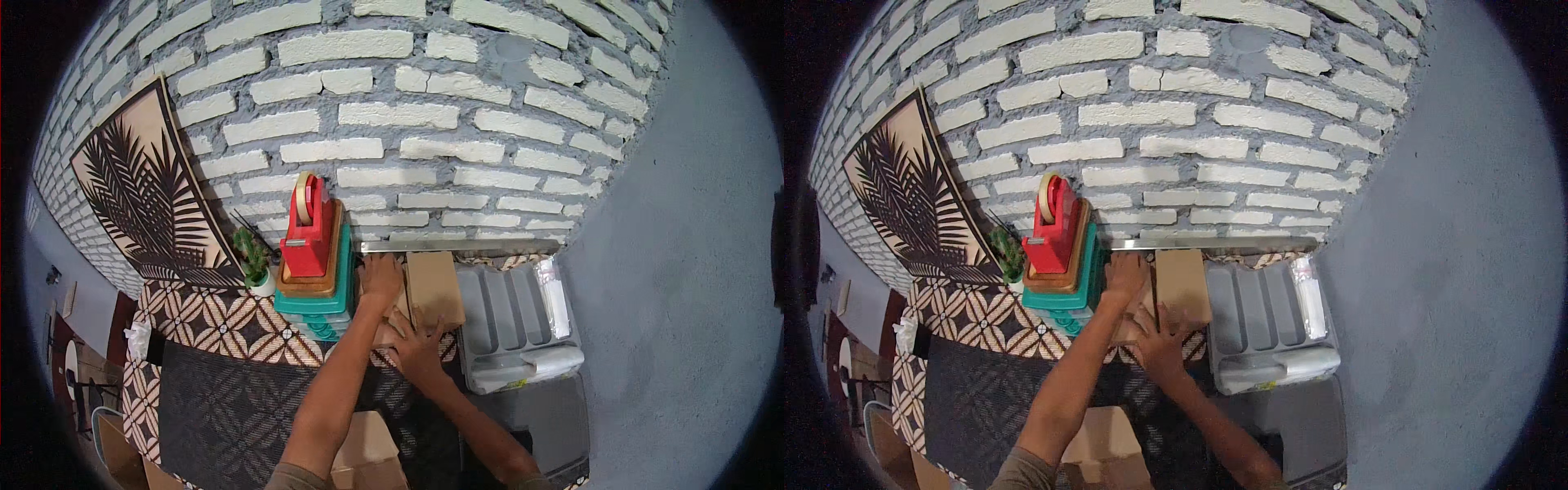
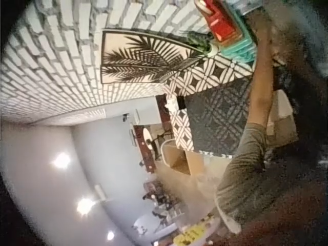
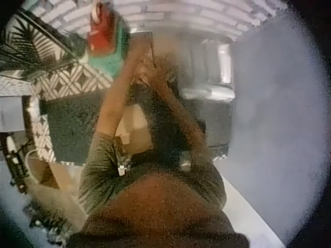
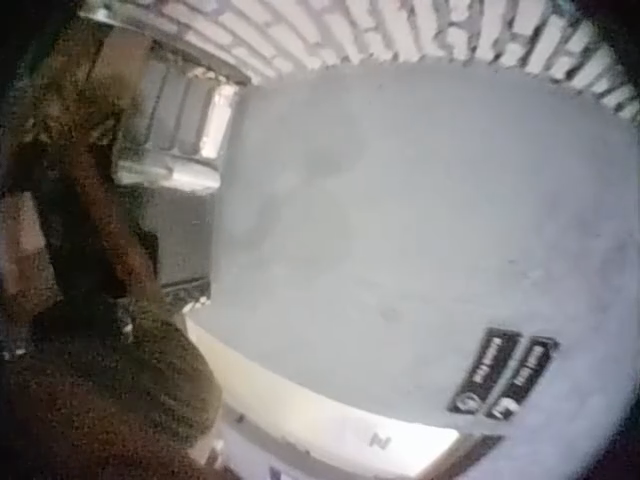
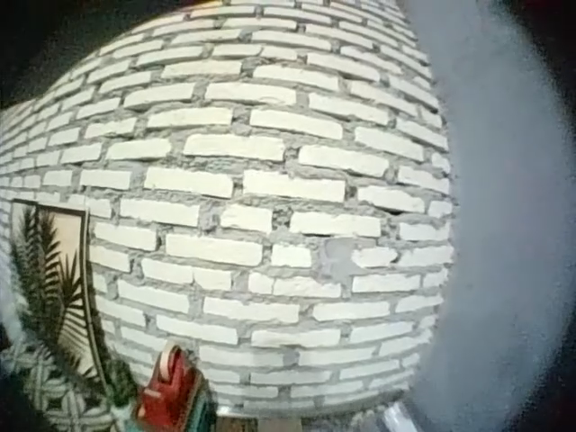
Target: Wipe a tray and then fold several cardboard boxes into shape on a prep table.
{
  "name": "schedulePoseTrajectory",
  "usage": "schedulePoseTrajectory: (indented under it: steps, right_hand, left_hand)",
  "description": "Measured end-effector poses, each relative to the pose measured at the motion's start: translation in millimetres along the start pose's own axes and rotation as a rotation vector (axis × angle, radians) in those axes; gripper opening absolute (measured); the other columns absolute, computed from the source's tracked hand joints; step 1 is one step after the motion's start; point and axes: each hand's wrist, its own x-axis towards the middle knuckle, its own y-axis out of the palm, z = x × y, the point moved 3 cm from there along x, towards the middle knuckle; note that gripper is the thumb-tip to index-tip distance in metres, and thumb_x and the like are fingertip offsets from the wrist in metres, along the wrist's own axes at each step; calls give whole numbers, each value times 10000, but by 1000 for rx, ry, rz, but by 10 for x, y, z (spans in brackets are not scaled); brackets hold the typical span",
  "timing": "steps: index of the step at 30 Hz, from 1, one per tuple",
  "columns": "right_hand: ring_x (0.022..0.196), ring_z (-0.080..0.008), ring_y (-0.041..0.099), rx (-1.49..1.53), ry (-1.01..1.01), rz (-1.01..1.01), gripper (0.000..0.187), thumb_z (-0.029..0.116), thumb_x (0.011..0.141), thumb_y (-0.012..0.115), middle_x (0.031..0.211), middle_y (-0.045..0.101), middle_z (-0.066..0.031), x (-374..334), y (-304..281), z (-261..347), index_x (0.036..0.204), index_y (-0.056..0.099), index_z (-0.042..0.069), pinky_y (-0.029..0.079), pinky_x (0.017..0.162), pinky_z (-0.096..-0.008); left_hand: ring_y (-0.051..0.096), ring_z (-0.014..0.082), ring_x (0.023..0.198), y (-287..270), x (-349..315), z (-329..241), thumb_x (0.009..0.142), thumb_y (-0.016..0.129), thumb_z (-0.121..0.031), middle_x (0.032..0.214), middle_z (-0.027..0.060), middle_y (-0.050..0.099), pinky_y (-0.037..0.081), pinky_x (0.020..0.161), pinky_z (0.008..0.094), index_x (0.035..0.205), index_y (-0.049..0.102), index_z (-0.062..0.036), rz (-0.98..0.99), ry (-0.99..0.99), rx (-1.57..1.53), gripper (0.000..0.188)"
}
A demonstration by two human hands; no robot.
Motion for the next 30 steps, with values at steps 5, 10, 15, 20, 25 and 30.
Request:
schedulePoseTrajectory:
  steps: [5, 10, 15, 20, 25, 30]
  right_hand:
    - [1362, -334, 302, 7, 60, 69, 601, 344, 744, 757, 1409, 419, -43, -3, 77, -5, 1297, 560, 215, 130, 1029, -735]
    - [1358, -331, 302, -8, 68, 70, 641, 343, 761, 745, 1428, 398, -38, 39, 27, 10, 1355, 519, 260, 134, 1030, -729]
    - [1362, -329, 299, -6, 93, 52, 654, 321, 759, 747, 1425, 402, -41, 59, 37, -20, 1366, 507, 268, 135, 1028, -729]
    - [1348, -321, 317, -44, 119, -4, 603, 290, 779, 723, 1407, 420, -47, 165, 90, 6, 1346, 526, 239, 139, 1034, -727]
    - [1325, -355, 354, -48, 124, -22, 521, 255, 779, 699, 1366, 474, -90, 292, 151, -118, 1282, 590, 180, 112, 1052, -730]
    - [1367, -363, 292, 37, 129, 2, 509, 233, 784, 687, 1403, 437, -103, 350, 173, -219, 1275, 592, 140, 72, 1047, -744]
  left_hand:
    - [424, 383, 1288, 208, 230, 62, 903, 433, -380, 1291, 194, 570, 247, 1071, 601, 1162, 648, -31, 331, -42, 58, 485]
    - [562, 385, 1154, 292, 380, 122, 904, 456, -431, 1171, 237, 624, 346, 1006, 595, 1089, 676, -8, 319, -32, 210, 511]
    - [618, 278, 1067, 195, 430, 26, 866, 565, -284, 1044, 121, 691, 438, 917, 487, 985, 713, -78, 224, 154, 475, 280]
    - [608, 241, 1069, 151, 426, 105, 846, 596, -205, 1023, 83, 699, 434, 923, 460, 962, 719, -109, 187, 216, 585, 194]
    - [583, 290, 1092, 3, 220, -51, 835, 582, -186, 1092, 152, 658, 456, 887, 445, 1003, 687, -63, -15, 174, 382, 233]
    - [548, 352, 1112, 26, -243, 6, 864, 562, -179, 1232, 190, 569, 439, 906, 506, 1062, 645, -57, -194, 250, 29, 246]
